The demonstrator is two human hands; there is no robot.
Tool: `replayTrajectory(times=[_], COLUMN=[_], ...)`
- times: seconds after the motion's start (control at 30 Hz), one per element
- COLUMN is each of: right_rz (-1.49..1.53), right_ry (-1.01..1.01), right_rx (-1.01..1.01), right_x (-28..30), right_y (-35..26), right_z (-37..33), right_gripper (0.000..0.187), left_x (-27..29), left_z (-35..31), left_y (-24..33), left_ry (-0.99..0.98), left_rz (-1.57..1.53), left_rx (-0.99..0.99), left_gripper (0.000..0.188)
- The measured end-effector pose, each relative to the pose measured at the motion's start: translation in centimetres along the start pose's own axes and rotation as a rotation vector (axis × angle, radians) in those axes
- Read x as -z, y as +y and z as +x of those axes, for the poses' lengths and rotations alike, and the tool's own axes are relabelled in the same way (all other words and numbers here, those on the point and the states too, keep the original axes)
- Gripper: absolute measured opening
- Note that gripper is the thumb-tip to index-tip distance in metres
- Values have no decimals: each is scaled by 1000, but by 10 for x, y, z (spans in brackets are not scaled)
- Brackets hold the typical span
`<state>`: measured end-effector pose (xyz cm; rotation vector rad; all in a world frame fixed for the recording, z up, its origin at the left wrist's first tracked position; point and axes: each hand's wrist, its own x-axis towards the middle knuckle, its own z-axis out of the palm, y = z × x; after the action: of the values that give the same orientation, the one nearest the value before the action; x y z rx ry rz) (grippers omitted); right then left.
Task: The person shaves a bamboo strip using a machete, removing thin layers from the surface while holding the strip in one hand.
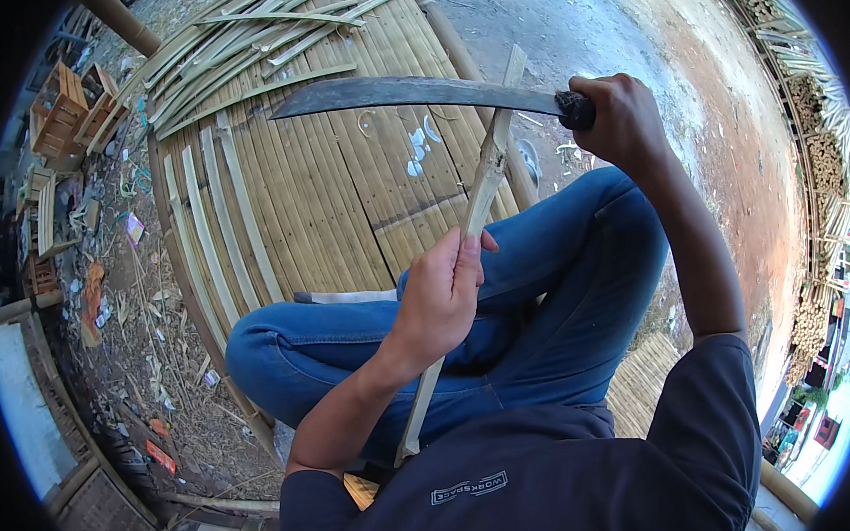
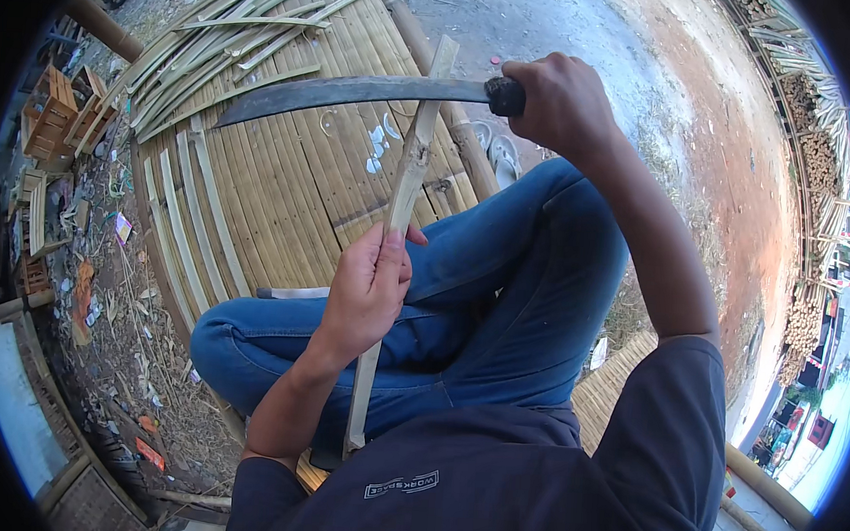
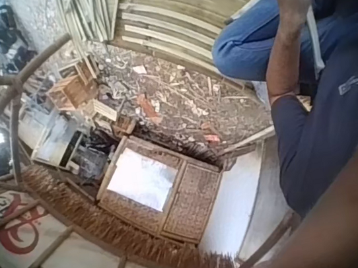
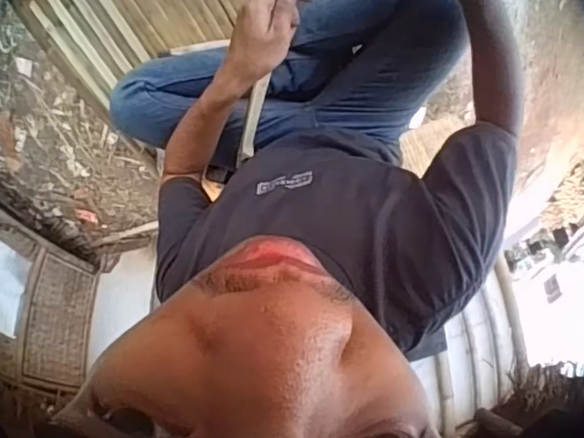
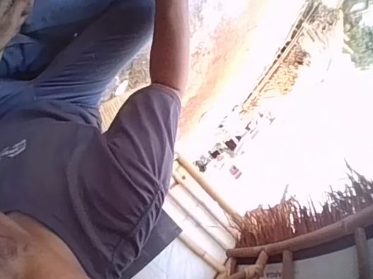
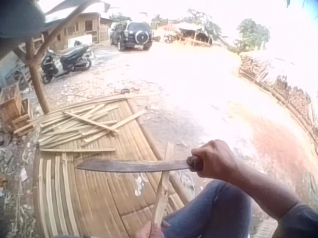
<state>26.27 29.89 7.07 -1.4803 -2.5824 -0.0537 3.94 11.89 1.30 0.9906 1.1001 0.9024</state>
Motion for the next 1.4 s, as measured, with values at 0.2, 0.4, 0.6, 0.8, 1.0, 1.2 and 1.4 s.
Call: replayTrajectory(times=[0.2,0.4,0.6,0.8,1.0,1.2,1.4], right_rz=[-141,-265,245,443,513,362,185], right_ry=[112,128,145,58,3,20,-4], right_rx=[-83,-684,-508,-268,-45,17,16], right_x=[-13,14,6,1,-3,-6,-20], right_y=[52,171,72,-16,-42,-33,-17], right_z=[20,6,-29,-32,-26,-16,-1], right_gripper=[17,33,40,28,32,10,11], left_x=[2,14,8,-3,-4,0,10], left_z=[-2,7,14,9,5,-3,8], left_y=[5,8,-4,3,-3,5,7], left_ry=[-5,-90,-89,27,56,66,-75], left_rz=[-24,-287,-480,-275,24,24,-414], left_rx=[45,161,134,70,-93,-115,118], left_gripper=[31,36,35,25,21,11,14])
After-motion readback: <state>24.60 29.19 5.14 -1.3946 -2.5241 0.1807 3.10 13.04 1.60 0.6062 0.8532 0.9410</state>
